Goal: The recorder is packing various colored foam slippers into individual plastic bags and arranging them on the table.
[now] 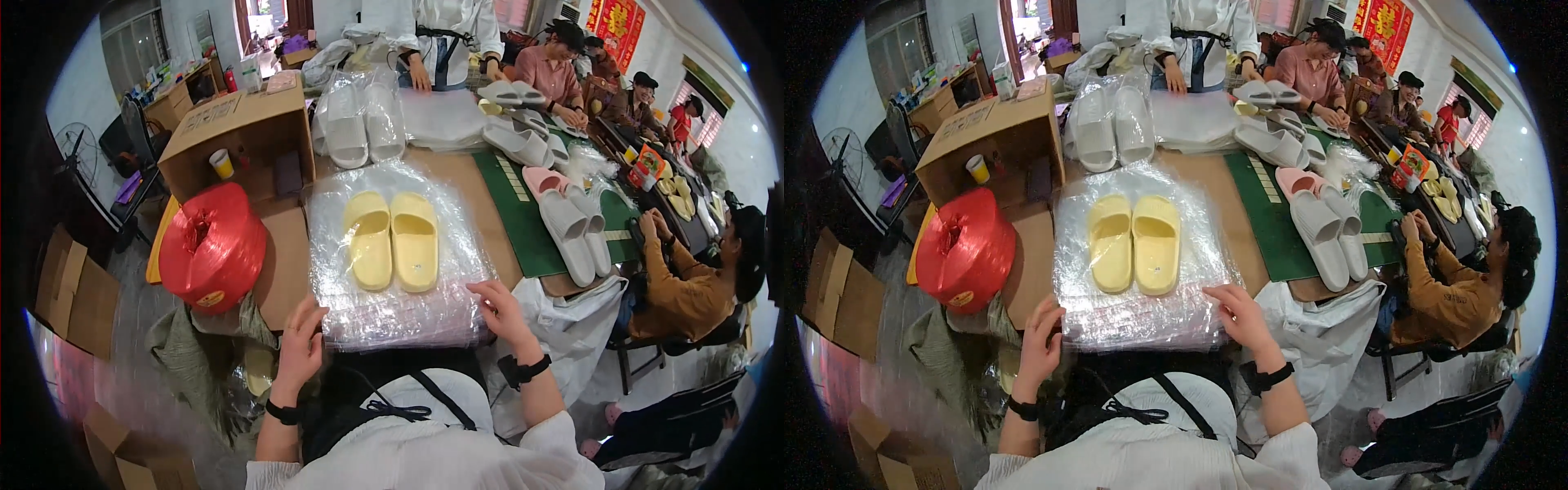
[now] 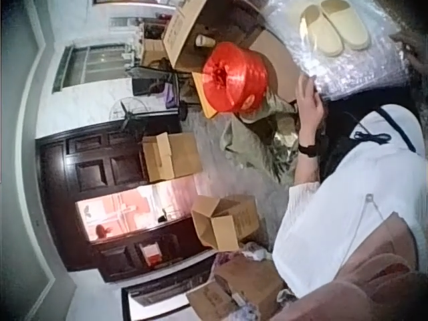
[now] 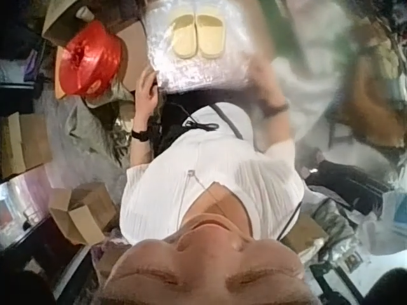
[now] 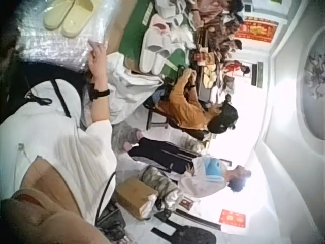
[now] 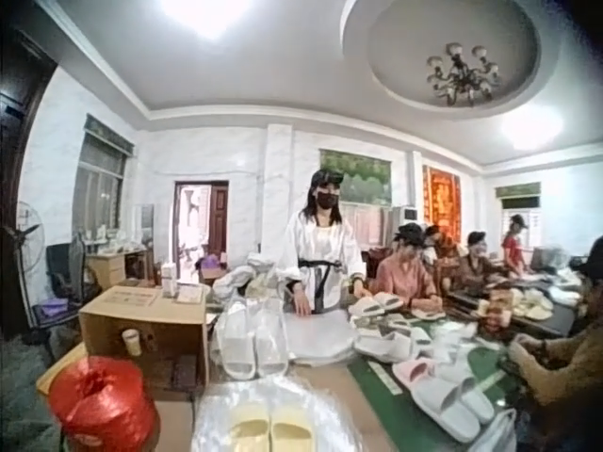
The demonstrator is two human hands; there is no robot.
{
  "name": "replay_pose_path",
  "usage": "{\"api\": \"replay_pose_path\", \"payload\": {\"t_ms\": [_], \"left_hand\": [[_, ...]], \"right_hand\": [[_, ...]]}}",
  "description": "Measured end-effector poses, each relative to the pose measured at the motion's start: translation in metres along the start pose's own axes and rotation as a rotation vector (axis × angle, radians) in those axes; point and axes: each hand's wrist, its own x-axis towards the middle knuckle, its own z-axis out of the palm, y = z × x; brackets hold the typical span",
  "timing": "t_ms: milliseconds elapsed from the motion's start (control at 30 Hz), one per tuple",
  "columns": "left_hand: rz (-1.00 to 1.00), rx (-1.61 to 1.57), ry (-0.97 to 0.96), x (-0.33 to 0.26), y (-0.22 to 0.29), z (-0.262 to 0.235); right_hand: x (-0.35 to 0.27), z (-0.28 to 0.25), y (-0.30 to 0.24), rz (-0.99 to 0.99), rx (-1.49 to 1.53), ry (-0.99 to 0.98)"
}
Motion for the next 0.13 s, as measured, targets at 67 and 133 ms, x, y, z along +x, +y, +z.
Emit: {"api": "replay_pose_path", "payload": {"t_ms": [67, 133], "left_hand": [[0.271, 0.457, -0.012, 0.001, 0.011, 0.000], [0.356, 0.486, -0.092, 0.000, -0.003, 0.004]], "right_hand": [[-0.005, -0.001, 0.004, -0.013, -0.042, -0.027], [-0.007, 0.000, 0.006, -0.028, -0.082, -0.051]]}}
